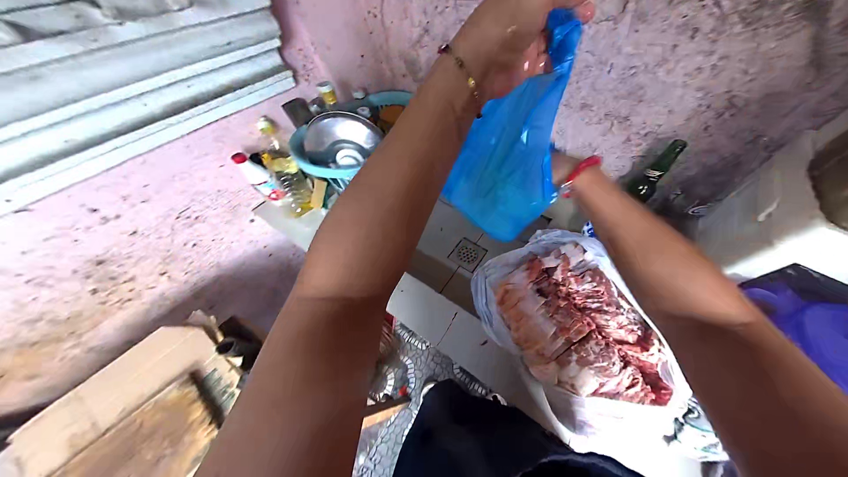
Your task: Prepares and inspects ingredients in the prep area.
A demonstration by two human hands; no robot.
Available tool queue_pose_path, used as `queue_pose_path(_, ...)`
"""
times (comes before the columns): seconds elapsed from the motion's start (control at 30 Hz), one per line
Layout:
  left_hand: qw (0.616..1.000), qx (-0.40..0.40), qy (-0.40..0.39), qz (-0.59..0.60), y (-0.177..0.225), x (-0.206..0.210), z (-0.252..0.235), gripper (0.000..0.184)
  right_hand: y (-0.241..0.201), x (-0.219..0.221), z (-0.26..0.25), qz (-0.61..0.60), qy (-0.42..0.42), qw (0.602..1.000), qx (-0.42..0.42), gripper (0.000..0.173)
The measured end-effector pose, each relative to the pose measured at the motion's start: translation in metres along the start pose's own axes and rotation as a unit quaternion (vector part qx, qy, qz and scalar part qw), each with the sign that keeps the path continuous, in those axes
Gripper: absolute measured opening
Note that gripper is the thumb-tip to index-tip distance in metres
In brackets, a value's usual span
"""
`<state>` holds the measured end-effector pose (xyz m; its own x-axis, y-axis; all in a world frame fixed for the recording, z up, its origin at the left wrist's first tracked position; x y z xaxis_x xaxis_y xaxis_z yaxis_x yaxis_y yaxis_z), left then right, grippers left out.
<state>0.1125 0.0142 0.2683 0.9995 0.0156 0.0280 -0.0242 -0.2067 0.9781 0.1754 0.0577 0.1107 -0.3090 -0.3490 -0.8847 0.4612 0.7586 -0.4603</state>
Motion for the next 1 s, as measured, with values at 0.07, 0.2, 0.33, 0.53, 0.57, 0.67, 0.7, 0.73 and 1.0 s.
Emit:
queue_pose_path(0.07,0.997,-0.036,0.043,-0.059,-0.024,-0.04,0.026,0.053,0.011,0.065,-0.028,0.071,-0.125,0.989,0.046,0.038)
queue_pose_path(0.2,0.97,-0.158,0.152,-0.108,-0.089,-0.123,0.079,0.063,-0.005,0.079,-0.043,-0.077,-0.188,0.979,-0.012,0.04)
queue_pose_path(0.33,0.947,-0.184,0.263,-0.028,-0.148,-0.169,0.103,0.053,0.009,0.025,-0.03,-0.32,-0.036,0.947,-0.007,0.04)
queue_pose_path(0.53,0.952,-0.167,0.257,-0.004,-0.19,-0.163,0.105,0.048,0.239,-0.032,0.092,0.012,0.093,0.933,0.348,0.035)
queue_pose_path(0.57,0.952,-0.16,0.261,0.002,-0.197,-0.165,0.105,0.046,0.269,-0.026,0.12,0.066,0.058,0.904,0.418,0.041)
queue_pose_path(0.67,0.947,-0.17,0.269,0.041,-0.224,-0.167,0.105,0.046,0.3,0.006,0.183,0.053,0.012,0.832,0.552,0.046)
queue_pose_path(0.7,0.946,-0.178,0.264,0.056,-0.235,-0.167,0.105,0.044,0.294,0.013,0.194,0.016,0.027,0.817,0.575,0.046)
queue_pose_path(0.73,0.944,-0.186,0.265,0.07,-0.245,-0.168,0.105,0.042,0.29,0.019,0.202,-0.01,0.055,0.805,0.591,0.049)
queue_pose_path(1.0,0.906,-0.276,0.283,0.152,-0.318,-0.16,0.109,0.023,0.274,0.034,0.11,0.017,0.072,0.954,0.291,0.042)
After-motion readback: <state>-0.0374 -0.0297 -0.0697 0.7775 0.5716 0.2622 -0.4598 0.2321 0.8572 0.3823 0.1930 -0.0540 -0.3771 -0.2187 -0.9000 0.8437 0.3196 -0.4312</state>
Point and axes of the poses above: each hand's wrist, its own z-axis away from the middle knuckle, its own x-axis out of the palm, y = z × x, the point moved 9 cm from there along -z, towards the middle knuckle, and after that the axes turned 4 degrees about -x, right-handed, at the moved point
